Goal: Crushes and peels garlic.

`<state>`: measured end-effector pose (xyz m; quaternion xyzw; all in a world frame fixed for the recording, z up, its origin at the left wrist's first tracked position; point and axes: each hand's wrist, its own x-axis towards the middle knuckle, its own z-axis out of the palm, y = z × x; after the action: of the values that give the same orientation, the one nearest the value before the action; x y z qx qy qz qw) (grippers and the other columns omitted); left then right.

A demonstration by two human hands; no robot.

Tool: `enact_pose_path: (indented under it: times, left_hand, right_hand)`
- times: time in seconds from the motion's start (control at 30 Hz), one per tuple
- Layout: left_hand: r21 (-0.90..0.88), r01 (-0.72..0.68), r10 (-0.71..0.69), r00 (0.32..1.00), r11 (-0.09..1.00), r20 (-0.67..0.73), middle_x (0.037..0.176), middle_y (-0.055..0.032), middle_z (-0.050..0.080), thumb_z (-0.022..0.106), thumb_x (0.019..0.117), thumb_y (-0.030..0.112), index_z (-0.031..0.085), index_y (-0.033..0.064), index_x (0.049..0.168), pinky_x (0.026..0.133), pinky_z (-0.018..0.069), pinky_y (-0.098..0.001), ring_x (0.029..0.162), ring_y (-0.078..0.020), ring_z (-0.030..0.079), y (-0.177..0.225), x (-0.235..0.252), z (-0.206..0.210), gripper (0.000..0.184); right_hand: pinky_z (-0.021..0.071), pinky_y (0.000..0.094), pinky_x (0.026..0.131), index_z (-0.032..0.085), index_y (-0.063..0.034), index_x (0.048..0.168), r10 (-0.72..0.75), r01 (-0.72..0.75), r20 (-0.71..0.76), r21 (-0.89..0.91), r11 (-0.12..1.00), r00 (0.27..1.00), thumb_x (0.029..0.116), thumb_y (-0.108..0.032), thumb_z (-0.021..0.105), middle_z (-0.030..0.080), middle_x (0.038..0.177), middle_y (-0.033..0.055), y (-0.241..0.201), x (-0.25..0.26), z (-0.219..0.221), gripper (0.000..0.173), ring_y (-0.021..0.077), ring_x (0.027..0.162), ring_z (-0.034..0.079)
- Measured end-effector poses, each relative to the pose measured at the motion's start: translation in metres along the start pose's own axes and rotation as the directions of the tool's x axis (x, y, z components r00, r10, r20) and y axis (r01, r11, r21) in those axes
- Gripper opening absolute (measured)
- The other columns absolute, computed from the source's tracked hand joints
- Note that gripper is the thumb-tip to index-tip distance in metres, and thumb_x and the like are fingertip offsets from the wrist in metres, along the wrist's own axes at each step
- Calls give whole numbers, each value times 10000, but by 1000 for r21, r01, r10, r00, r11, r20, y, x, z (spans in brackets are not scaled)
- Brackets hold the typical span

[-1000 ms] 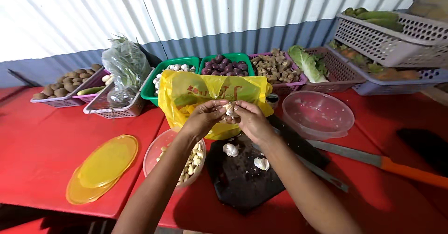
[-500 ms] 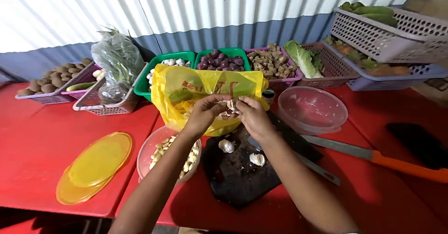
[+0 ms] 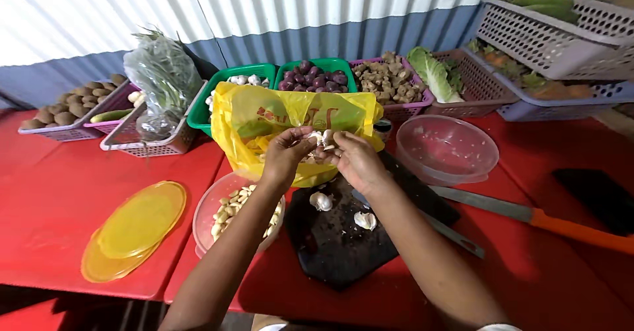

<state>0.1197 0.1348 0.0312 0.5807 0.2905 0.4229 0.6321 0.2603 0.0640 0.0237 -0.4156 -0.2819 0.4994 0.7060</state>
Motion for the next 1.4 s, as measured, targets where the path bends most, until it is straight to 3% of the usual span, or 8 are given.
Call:
enact_pose_path:
  times: [0.23, 0.4, 0.67, 0.87, 0.93, 1.03, 1.13, 1.4]
  left_hand:
    - [33, -8, 8, 1000, 999, -5, 923, -75, 715, 626, 971, -22, 678, -10, 1077, 817, 600, -304, 816, -139, 704, 9, -3, 8, 119]
    - [86, -2, -4, 998, 996, 68, 927, -47, 707, 589, 985, -23, 694, 14, 1043, 780, 593, -282, 785, -109, 681, 14, -1, 2, 125]
    - [317, -182, 80, 947, 931, 310, 928, -22, 730, 633, 1007, 120, 721, 20, 1042, 787, 596, -268, 805, -79, 692, 20, 6, -7, 137]
    - [-53, 40, -38, 999, 998, 39, 1013, -49, 699, 508, 1071, 140, 646, 18, 1184, 863, 592, -307, 893, -130, 698, 22, 13, -14, 216]
    - [143, 8, -11, 1000, 990, 21, 1094, -68, 705, 423, 1096, 142, 625, 6, 1243, 860, 588, -315, 907, -135, 700, 31, 1, -27, 284]
    - [746, -136, 105, 991, 652, 88, 1160, -120, 696, 495, 1033, 73, 673, 9, 1191, 865, 562, -434, 984, -211, 679, 40, -28, -61, 246]
    - [907, -161, 128, 985, 390, 119, 1278, -168, 656, 704, 948, 167, 703, 40, 1209, 988, 477, -605, 1213, -364, 593, 37, -40, -65, 291]
    - [782, -351, 309, 927, 514, 213, 991, -138, 694, 700, 965, 139, 714, 7, 1071, 756, 592, -374, 840, -209, 693, 7, -16, 12, 170]
  right_hand:
    - [567, 235, 590, 682, 21, 1023, -378, 410, 183, -581, 703, 907, 1034, -122, 600, 664, 769, 60, 7, -1, -8, 165, 80, 599, 630]
    - [562, 356, 722, 688, 32, 1021, -488, 510, 282, -742, 434, 826, 1028, -60, 538, 679, 923, 136, 7, -2, -10, 176, 176, 770, 652]
    - [472, 179, 559, 638, -8, 980, -337, 429, 265, -559, 710, 903, 1059, -88, 499, 595, 789, 32, -2, -1, -12, 178, 46, 604, 541]
    - [464, 185, 522, 657, -20, 1017, -189, 235, 140, -536, 811, 972, 1073, -149, 525, 605, 772, 38, -6, 0, -16, 193, 61, 574, 537]
    - [477, 196, 519, 662, -23, 1083, -99, 98, 23, -456, 884, 995, 1072, -199, 541, 609, 792, 37, -3, 3, -16, 214, 59, 562, 533]
    - [486, 198, 517, 647, -28, 1152, -10, -9, -56, -332, 943, 998, 1075, -219, 534, 621, 819, 37, -6, 3, -13, 236, 59, 549, 535]
    - [570, 240, 609, 622, 0, 1168, 29, -33, -22, -216, 976, 999, 1089, -180, 489, 681, 901, 57, -10, 2, -9, 237, 97, 651, 645]
    - [624, 332, 806, 578, -5, 1206, -21, 23, 14, -104, 994, 1000, 1096, -170, 463, 669, 991, 61, -3, -5, -1, 229, 136, 834, 707]
